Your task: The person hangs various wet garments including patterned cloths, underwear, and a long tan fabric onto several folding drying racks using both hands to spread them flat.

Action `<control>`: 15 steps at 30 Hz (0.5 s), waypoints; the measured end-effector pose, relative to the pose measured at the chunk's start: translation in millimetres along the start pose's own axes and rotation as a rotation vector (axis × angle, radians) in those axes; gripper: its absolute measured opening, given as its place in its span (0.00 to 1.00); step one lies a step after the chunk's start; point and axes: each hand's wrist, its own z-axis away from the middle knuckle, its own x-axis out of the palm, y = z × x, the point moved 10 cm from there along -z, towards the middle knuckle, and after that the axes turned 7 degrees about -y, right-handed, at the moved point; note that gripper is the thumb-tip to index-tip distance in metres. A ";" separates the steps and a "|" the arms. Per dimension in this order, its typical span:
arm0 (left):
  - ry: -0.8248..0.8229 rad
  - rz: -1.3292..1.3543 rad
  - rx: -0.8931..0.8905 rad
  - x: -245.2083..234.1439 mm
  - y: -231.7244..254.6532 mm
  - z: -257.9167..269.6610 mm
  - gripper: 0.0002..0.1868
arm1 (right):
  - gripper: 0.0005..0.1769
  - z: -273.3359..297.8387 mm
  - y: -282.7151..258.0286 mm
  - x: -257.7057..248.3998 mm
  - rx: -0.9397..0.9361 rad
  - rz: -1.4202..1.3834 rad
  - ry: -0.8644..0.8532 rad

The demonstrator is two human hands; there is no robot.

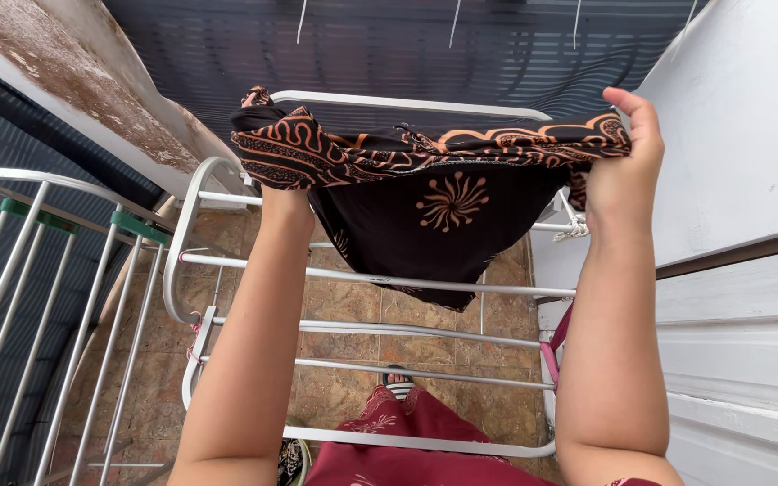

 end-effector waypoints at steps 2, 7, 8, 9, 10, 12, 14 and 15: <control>-0.018 -0.079 0.094 8.3 5.8 -23.6 0.21 | 0.24 -5.2 -9.0 8.8 -0.226 0.102 0.009; -0.253 -0.647 0.387 28.3 -3.2 -57.8 0.34 | 0.44 -6.4 34.5 71.3 -0.658 0.647 -0.117; -0.296 -0.770 0.389 32.9 -16.7 -59.7 0.40 | 0.47 -12.1 59.3 82.6 -0.630 0.808 -0.127; -0.337 -0.892 0.389 37.4 -28.5 -61.4 0.46 | 0.50 -16.9 85.0 91.7 -0.598 0.969 -0.136; -0.336 -0.894 0.388 35.4 -35.6 -60.4 0.46 | 0.53 -21.7 112.2 96.6 -0.540 1.056 -0.158; -0.302 -1.396 0.084 23.2 -74.6 -65.0 0.49 | 0.55 -26.7 154.9 101.1 -0.480 1.139 -0.177; -0.329 -1.490 -0.081 14.6 -97.0 -59.0 0.48 | 0.54 -28.9 202.8 107.3 -0.335 1.220 -0.315; -0.356 -1.575 -0.254 3.1 -115.5 -53.8 0.47 | 0.54 -29.8 215.6 108.2 -0.328 1.220 -0.318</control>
